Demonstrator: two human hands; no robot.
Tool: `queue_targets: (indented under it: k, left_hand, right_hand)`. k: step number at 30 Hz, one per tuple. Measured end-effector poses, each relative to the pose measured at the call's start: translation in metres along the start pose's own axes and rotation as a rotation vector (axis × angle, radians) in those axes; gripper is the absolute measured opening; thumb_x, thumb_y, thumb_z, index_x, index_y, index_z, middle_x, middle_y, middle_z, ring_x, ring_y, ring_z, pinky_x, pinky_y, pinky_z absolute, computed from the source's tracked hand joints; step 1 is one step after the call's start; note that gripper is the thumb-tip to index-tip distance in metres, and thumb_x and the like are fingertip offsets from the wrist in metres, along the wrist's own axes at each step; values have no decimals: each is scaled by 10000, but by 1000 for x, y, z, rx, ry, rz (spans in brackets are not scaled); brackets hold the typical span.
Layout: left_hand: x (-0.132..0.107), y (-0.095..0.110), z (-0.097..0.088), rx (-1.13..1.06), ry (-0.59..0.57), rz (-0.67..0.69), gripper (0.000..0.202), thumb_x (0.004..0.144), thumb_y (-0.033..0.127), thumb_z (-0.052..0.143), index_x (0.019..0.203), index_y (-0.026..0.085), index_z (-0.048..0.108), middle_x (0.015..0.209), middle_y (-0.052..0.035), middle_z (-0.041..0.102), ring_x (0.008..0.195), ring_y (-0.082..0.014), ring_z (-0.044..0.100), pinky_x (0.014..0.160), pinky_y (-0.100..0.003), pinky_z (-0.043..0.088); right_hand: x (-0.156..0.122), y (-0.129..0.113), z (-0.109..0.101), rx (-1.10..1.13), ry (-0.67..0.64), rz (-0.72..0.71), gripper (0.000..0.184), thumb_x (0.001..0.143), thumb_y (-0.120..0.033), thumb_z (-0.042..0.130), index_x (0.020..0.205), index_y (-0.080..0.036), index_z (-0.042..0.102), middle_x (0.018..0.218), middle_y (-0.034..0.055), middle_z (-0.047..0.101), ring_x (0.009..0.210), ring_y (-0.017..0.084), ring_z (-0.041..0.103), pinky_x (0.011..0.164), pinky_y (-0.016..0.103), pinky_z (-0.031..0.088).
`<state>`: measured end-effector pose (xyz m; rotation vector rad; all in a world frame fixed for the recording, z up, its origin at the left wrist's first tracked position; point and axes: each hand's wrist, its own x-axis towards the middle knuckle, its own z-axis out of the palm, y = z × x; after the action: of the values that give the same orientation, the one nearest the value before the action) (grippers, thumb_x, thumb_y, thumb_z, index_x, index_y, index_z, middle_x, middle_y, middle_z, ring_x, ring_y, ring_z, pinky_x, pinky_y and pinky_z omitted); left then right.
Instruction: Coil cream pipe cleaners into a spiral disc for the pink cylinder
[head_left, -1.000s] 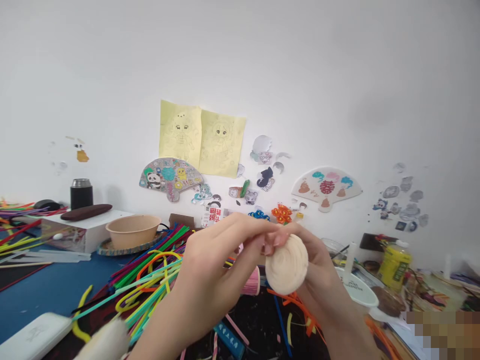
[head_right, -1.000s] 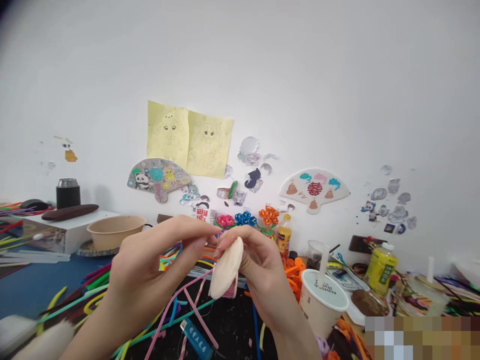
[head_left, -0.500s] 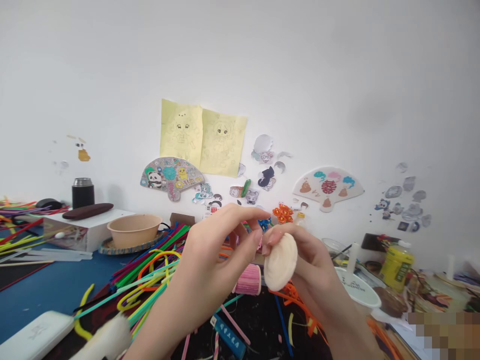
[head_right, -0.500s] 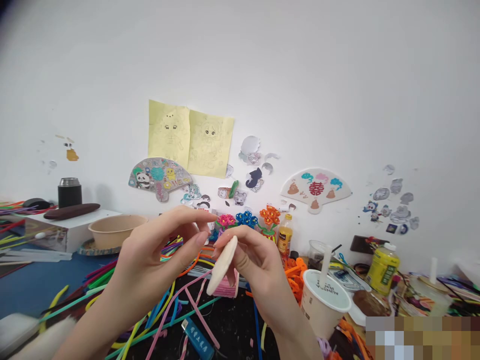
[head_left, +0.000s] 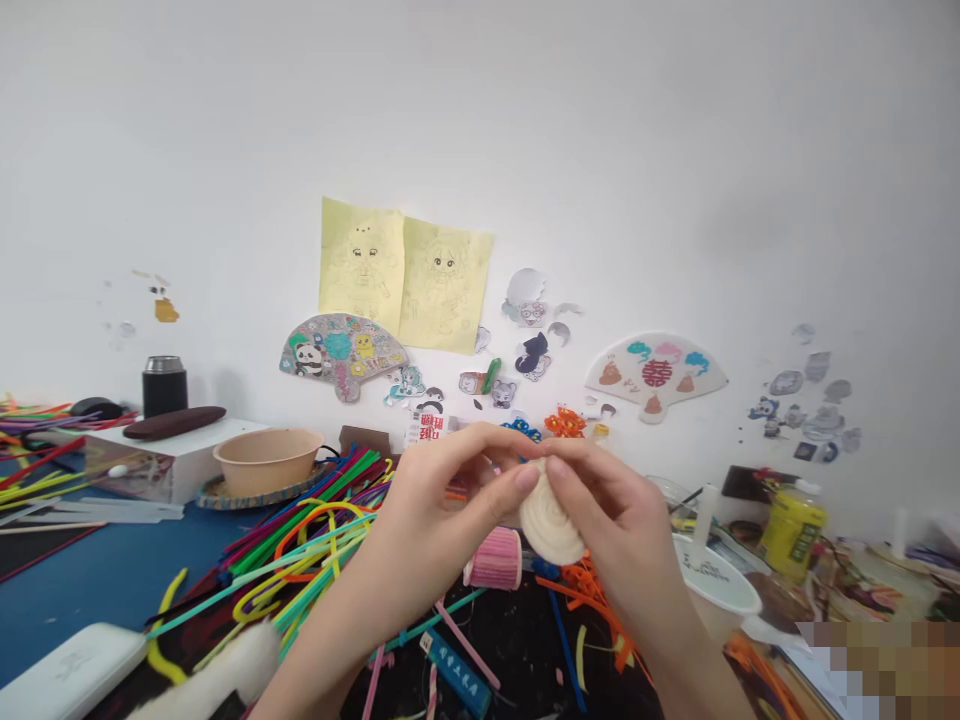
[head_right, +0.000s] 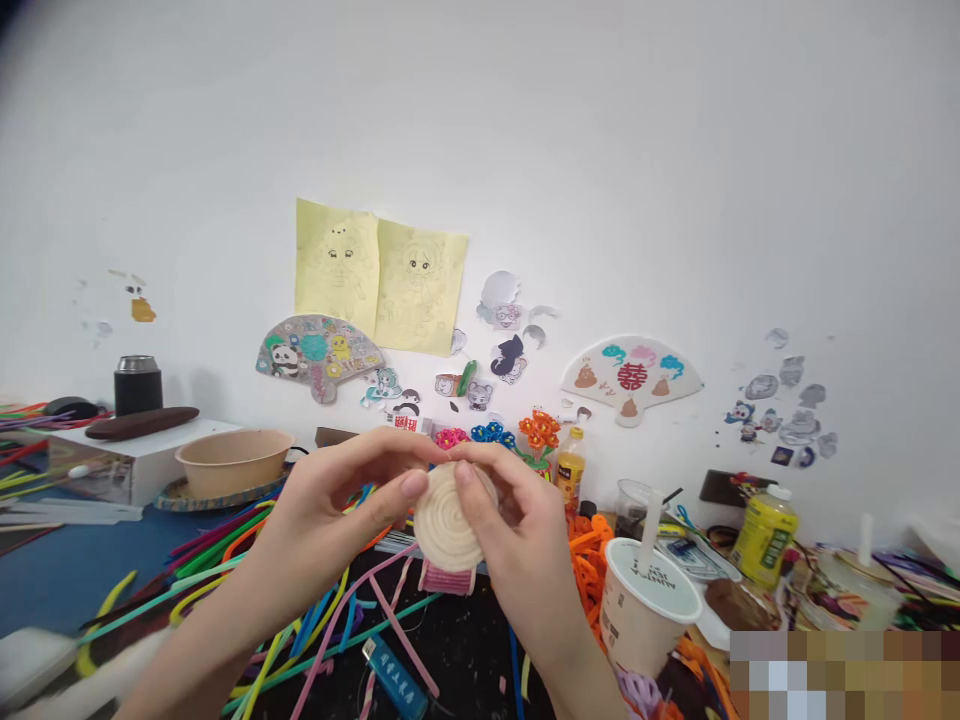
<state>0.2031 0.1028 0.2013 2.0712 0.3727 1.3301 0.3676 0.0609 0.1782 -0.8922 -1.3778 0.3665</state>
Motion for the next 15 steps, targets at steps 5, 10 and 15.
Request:
queue_targets:
  k: [5, 10, 15]
  left_hand:
    - [1, -3, 4, 36, 11, 3, 138, 943, 340, 616, 966, 243, 711, 682, 43, 614, 612, -92, 532, 553, -205, 420]
    - [2, -7, 2, 39, 54, 18, 105, 940, 317, 626, 959, 245, 700, 743, 34, 666, 618, -89, 550, 557, -206, 425]
    - [2, -8, 1, 44, 71, 34, 118, 927, 331, 644, 961, 237, 708, 743, 19, 681, 641, -109, 576, 576, -220, 444]
  right_hand:
    - [-2, -5, 2, -136, 81, -97, 83, 921, -326, 663, 983, -319, 718, 830, -43, 704, 730, 120, 647, 611, 197, 504]
    - [-2, -7, 0, -345, 210, -364, 80, 881, -199, 691, 893, -279, 687, 906, -23, 642, 790, 137, 589, 622, 247, 470]
    - [-3, -11, -2, -502, 166, -519, 69, 856, -170, 724, 883, -232, 710, 916, 15, 619, 837, 162, 595, 666, 285, 471]
